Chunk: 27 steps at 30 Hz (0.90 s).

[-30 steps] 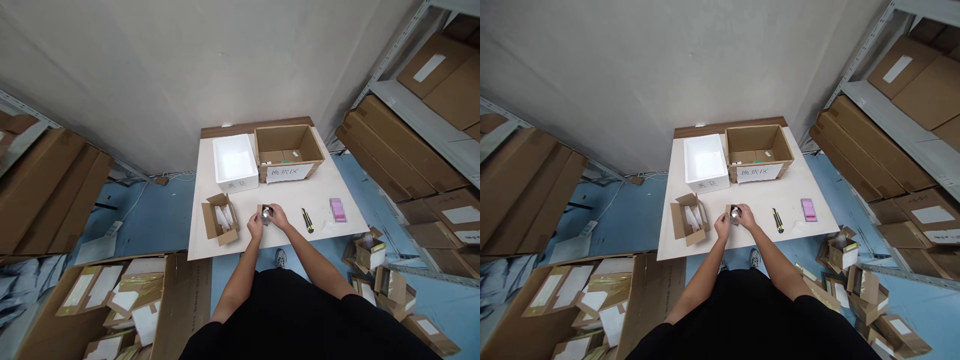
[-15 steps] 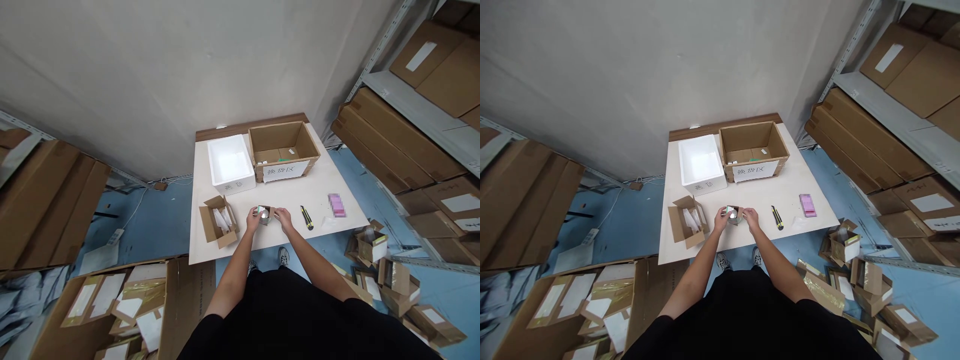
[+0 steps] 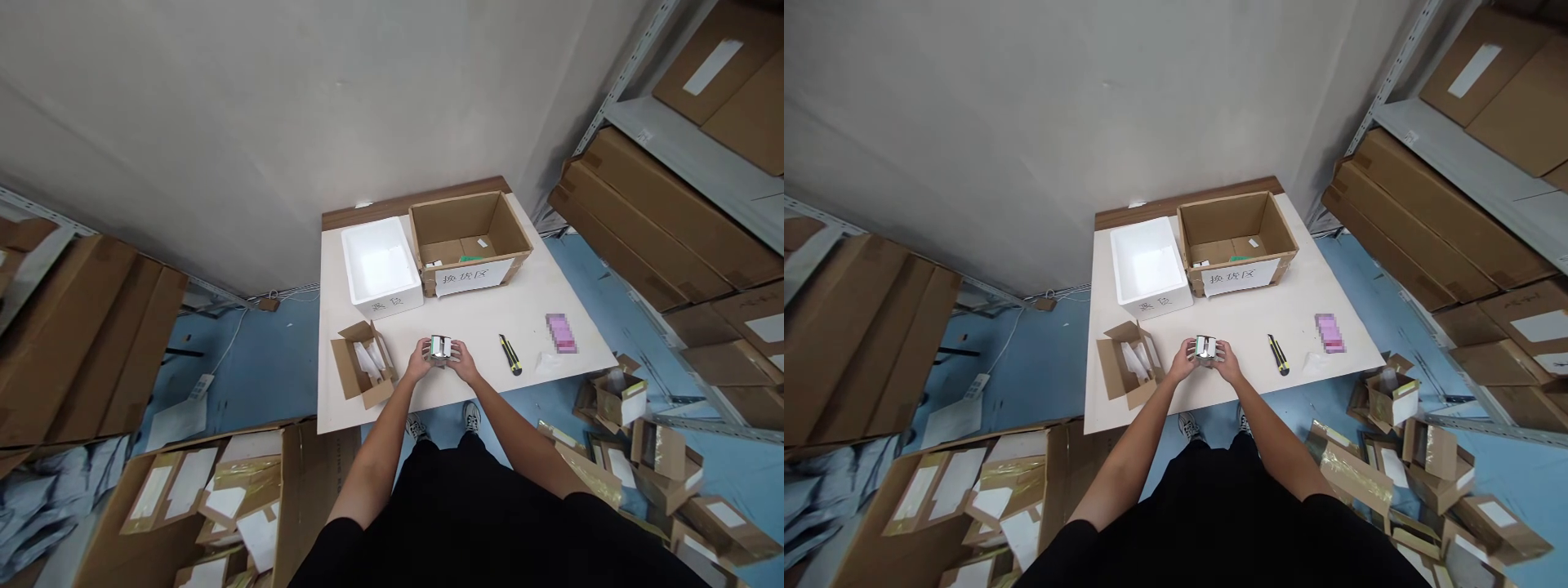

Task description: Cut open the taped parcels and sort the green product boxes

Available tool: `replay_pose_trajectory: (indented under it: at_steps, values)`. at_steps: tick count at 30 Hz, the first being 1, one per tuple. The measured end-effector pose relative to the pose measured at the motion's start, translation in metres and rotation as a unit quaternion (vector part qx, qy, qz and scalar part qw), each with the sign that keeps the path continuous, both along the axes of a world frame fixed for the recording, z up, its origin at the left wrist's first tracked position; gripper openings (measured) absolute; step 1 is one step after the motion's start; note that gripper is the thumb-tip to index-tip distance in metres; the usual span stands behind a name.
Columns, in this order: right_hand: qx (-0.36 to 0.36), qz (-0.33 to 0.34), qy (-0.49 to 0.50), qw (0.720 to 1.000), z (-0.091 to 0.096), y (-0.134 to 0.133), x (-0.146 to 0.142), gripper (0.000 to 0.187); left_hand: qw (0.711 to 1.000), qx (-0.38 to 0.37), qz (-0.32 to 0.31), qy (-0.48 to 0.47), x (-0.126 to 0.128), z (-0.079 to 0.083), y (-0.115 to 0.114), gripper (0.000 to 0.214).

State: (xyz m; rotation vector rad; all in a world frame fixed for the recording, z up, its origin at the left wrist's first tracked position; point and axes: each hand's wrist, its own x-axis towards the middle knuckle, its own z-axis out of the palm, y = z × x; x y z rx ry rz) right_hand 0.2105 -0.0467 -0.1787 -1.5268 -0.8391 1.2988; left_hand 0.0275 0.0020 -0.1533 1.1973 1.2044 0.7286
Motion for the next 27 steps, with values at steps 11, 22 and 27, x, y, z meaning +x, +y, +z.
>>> replay_pose_trajectory:
  at_steps: [11,22,27]
  values:
    - [0.037,-0.018,0.037,0.998,0.029,0.026,-0.024,0.052,0.998,0.042,-0.011,0.044,-0.001,0.017,0.021,0.067]
    - [0.205,0.015,-0.026,0.978,0.164,0.165,0.005,0.061,0.969,0.242,0.029,0.040,0.013,0.160,0.138,0.068]
    - [0.270,0.038,-0.026,0.962,0.214,0.250,0.049,0.060,0.952,0.299,0.054,0.041,0.058,0.209,0.216,0.072]
